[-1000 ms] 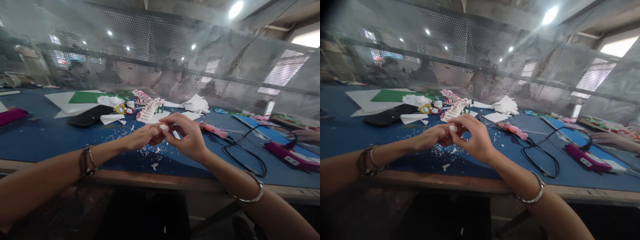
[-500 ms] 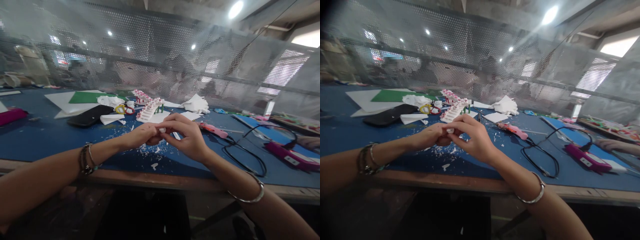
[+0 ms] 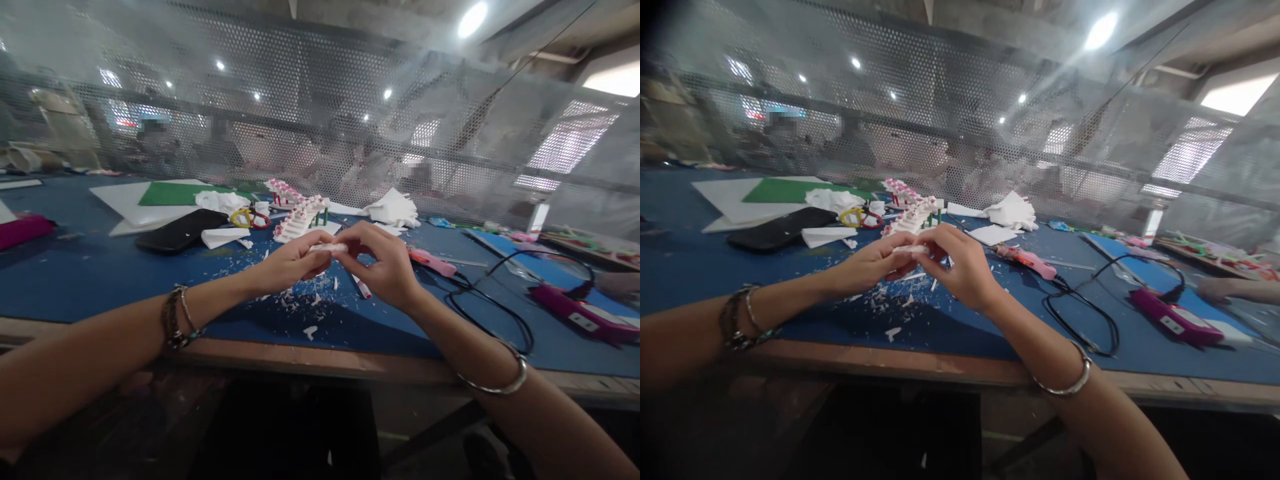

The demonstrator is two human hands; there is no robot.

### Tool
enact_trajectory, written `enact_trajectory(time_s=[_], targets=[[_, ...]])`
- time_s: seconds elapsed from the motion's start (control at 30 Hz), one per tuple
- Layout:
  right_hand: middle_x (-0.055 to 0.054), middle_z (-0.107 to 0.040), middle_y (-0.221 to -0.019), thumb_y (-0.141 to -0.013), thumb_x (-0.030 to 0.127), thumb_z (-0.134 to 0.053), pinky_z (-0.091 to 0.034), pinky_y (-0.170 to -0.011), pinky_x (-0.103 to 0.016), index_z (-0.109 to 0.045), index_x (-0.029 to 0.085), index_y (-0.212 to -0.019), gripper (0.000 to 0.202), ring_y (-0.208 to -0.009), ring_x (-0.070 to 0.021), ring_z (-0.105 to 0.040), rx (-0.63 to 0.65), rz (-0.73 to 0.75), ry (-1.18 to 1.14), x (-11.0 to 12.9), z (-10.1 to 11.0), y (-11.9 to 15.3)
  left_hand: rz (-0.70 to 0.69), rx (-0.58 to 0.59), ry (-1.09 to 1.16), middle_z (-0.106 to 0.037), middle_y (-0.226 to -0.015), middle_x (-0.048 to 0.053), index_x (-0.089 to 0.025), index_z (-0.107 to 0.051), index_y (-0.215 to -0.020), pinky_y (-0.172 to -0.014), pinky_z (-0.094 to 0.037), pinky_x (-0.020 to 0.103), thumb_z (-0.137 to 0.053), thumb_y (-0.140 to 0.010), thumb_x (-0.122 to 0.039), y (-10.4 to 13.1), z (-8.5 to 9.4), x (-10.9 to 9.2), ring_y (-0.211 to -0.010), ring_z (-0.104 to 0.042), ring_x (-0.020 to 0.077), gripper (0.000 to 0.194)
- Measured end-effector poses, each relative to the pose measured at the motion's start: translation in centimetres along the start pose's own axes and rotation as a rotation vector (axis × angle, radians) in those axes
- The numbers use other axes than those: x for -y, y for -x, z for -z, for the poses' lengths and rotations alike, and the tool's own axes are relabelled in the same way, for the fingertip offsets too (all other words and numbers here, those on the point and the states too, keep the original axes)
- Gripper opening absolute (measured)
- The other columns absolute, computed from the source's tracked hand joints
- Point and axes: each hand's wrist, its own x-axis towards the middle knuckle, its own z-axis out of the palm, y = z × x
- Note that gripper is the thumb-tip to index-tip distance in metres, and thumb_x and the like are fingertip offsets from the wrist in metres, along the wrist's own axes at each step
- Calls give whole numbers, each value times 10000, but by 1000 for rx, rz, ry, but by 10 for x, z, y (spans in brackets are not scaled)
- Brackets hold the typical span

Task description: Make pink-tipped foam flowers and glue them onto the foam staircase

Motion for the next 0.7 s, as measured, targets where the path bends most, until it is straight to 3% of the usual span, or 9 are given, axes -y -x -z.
enact_trajectory(time_s=[0.17, 0.3, 0.5, 0.7], targets=[[8, -542, -668, -777, 184, -524, -427, -560, -183, -552, 159, -783, 37, -590, -66, -502, 77, 59, -37, 3, -1, 1, 1, -13, -146, -368, -575, -37, -158, -420, -683, -493, -302, 206, -303, -837, -272, 0, 3, 0, -506, -339, 80, 225], [8, -535, -660, -788, 189, -508, -429, -555, -183, -549, 160, -764, 56, -589, -64, -498, 87, 64, -24, 5, -1, 1, 53, -8, -80, -336, -580, -44, -166, -389, -701, -443, -267, 194, -282, -836, -290, 1, 0, -1, -471, -300, 72, 212], [-8, -561, -694, -755, 166, -521, -444, -551, -175, -562, 138, -771, 53, -586, -61, -506, 48, -26, -57, 2, -1, 1, -6, 2, -23, -338, -545, -65, -167, -387, -848, -424, -255, 191, -388, -789, -267, 1, 1, 1, -452, -306, 73, 117], [-7, -563, -748, -740, 157, -529, -471, -596, -175, -559, 134, -879, 143, -600, -54, -515, 91, -11, -78, 0, -3, 2, 11, 31, 71, -281, -538, -70, -168, -380, -747, -399, -203, 188, -384, -793, -313, -3, 4, 4, -431, -241, 57, 152]])
